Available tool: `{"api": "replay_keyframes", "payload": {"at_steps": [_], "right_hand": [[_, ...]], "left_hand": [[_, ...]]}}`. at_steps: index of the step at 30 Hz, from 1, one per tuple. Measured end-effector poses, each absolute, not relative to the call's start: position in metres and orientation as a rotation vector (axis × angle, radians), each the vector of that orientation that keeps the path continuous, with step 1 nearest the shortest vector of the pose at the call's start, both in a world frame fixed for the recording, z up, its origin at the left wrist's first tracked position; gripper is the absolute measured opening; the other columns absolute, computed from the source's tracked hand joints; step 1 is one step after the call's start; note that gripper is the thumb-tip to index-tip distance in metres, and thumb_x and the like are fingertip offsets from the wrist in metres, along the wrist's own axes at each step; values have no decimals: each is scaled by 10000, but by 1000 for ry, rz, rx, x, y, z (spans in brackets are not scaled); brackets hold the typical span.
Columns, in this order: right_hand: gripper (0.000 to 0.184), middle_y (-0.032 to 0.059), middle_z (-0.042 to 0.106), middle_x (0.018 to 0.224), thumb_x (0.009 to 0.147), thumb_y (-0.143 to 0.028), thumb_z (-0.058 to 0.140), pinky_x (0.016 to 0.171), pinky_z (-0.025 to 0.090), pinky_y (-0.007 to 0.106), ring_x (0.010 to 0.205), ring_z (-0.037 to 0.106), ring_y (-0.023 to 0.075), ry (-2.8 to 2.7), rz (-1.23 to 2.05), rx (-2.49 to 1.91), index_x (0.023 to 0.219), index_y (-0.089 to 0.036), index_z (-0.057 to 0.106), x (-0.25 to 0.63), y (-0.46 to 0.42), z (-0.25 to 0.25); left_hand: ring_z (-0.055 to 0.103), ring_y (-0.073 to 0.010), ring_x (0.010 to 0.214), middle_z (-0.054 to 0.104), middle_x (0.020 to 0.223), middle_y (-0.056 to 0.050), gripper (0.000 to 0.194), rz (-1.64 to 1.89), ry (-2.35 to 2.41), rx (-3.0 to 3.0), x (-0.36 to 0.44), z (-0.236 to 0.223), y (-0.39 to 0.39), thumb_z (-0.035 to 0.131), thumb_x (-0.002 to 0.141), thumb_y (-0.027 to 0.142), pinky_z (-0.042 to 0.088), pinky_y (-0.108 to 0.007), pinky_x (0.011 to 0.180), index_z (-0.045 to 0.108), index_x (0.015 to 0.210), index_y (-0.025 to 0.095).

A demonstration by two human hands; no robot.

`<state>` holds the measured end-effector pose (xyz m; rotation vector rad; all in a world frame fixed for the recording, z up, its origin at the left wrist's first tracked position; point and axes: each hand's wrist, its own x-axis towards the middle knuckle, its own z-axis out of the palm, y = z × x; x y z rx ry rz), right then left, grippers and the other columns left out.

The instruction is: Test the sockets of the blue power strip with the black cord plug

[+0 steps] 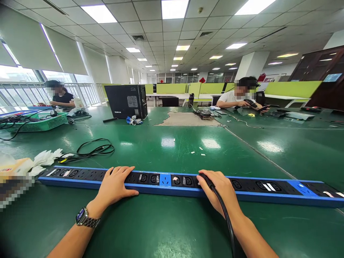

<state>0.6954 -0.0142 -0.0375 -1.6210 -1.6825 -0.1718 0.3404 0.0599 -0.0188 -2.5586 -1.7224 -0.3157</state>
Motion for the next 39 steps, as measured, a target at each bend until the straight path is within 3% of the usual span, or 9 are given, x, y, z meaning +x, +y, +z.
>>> {"api": "replay_keyframes", "payload": {"at_steps": [14,20,24,30,33,37,39], "right_hand": [[301,60,728,983,901,-471,494,832,530,391,900,682,237,-1829,-285,-1508,1013,-242,654,694,-16,-50],[427,88,706,1065,881,-558,491,878,505,444,994,655,275,-1708,-344,-1611,1113,-228,630,693,-16,-62],[566,74,702,1093,818,-688,474,822,523,461,979,664,302,-1644,-270,-1743,1157,-256,609,697,-15,-64],[592,72,705,1059,738,-792,457,854,514,511,1010,638,334,-1673,-269,-1678,934,-273,663,708,-6,-69],[563,62,720,981,710,-790,491,795,523,516,940,650,340,-1630,-172,-1716,883,-293,691,713,0,-71],[485,50,731,934,635,-741,612,696,512,489,854,654,341,-1467,6,-1819,835,-318,735,714,4,-67],[404,47,734,878,559,-635,736,681,503,463,812,647,328,-1286,141,-1746,786,-300,744,711,5,-58]], "left_hand": [[477,-321,1250,590,1326,-84,815,-345,-1728,-2552,341,-21,59,725,637,632,223,-537,1122,505,1345,293],[482,-325,1238,597,1308,-89,833,-345,-1722,-2558,342,-19,59,725,633,651,229,-536,1119,509,1340,266],[496,-327,1212,613,1273,-87,868,-377,-1726,-2554,342,-19,57,741,599,675,235,-544,1118,525,1322,247],[500,-328,1189,619,1251,-100,930,-416,-1714,-2569,342,-23,57,732,559,731,238,-557,1116,522,1320,238],[501,-329,1188,618,1250,-98,930,-418,-1721,-2561,342,-24,58,717,564,747,237,-556,1116,519,1321,245],[496,-337,1197,618,1255,-102,937,-395,-1716,-2572,343,-23,58,719,565,745,236,-563,1117,520,1325,232],[492,-342,1206,612,1271,-107,931,-384,-1721,-2577,342,-21,58,722,571,735,236,-568,1114,518,1329,235]]}}
